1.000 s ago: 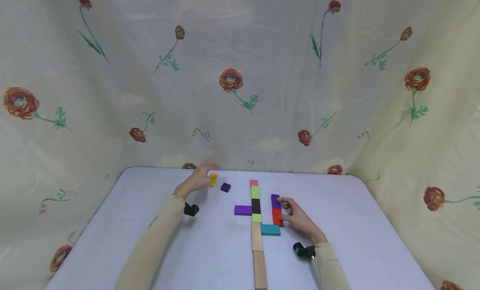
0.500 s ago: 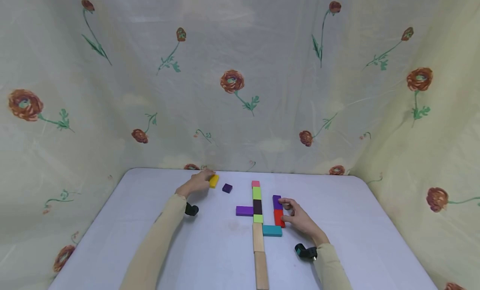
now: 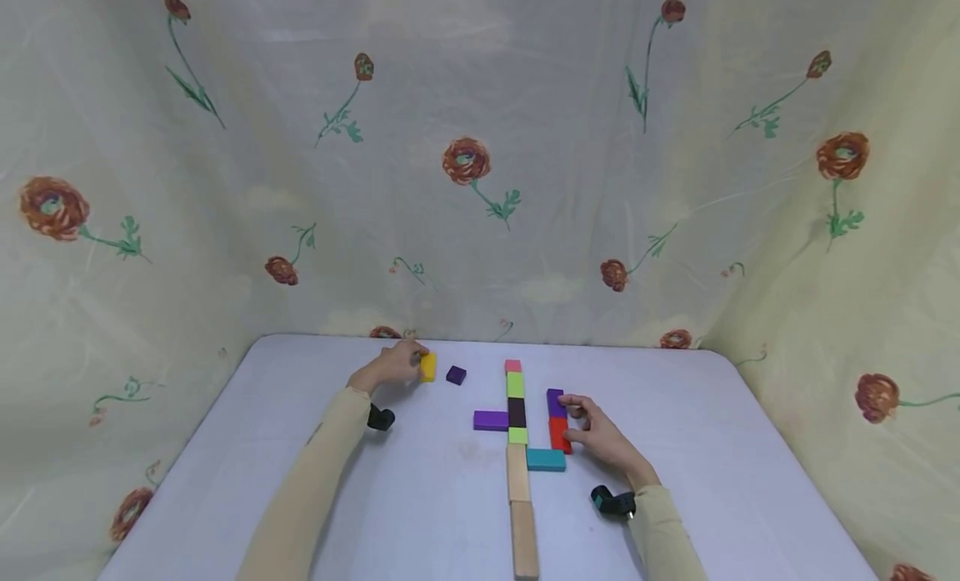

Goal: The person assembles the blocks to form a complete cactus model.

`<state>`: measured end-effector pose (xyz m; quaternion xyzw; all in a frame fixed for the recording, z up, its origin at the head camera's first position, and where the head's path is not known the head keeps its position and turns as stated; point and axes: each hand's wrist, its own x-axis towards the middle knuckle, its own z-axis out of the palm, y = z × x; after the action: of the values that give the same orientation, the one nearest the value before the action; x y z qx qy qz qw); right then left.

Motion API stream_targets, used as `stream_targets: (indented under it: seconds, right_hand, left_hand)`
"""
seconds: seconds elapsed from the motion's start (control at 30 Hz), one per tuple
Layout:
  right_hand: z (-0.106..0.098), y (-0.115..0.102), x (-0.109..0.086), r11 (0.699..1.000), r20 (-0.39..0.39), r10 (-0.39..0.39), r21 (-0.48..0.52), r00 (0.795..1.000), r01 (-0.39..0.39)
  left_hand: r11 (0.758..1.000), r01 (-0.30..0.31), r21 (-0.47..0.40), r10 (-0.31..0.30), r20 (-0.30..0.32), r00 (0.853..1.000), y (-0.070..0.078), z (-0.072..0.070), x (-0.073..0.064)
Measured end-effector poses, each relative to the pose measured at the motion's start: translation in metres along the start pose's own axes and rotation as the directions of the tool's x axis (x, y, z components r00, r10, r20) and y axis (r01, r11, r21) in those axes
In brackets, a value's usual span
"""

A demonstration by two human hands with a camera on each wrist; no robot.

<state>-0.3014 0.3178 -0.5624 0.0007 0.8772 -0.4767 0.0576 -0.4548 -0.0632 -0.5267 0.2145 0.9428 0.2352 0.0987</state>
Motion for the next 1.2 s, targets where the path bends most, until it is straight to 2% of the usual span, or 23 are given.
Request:
stream_targets:
  seconds: [0.17, 0.4, 0.53, 0.67, 0.87, 1.2]
  right_hand:
    - [0.001, 0.0, 0.0, 1.0, 0.003, 0.007, 0.0, 1.0, -0.007]
    - [0.002, -0.001, -0.001, 1.0, 0.001, 0.014, 0.006, 1.0, -0.014]
    - [0.002, -0.001, -0.002, 1.0, 0.001, 0.02, 0.006, 1.0, -0.02]
    - [0.002, -0.001, -0.002, 1.0, -0.003, 0.027, 0.007, 1.0, -0.027]
    - [0.001, -0.001, 0.001, 1.0, -0.004, 0.024, -0.004, 1.0, -0.024]
    - [0.0, 0.0, 0.001, 1.0, 0.0, 0.018, 0.004, 1.0, -0.018]
  left_hand:
    - [1.0, -0.027, -0.014, 0.027, 0.012, 1.0, 0.001, 0.005, -0.012]
    - [0.998, -0.066, 0.007, 0.066, -0.028, 0.997, 0.005, 0.016, -0.028]
    - [0.995, -0.093, 0.036, 0.094, -0.03, 0.995, 0.011, 0.022, -0.035]
    - [0.996, -0.093, 0.006, 0.093, -0.021, 0.995, 0.022, 0.028, -0.041]
    - [0.995, -0.095, 0.001, 0.095, -0.023, 0.995, 0.034, 0.036, -0.041]
    - [0.992, -0.125, -0.017, 0.124, -0.028, 0.992, 0.045, 0.048, -0.032]
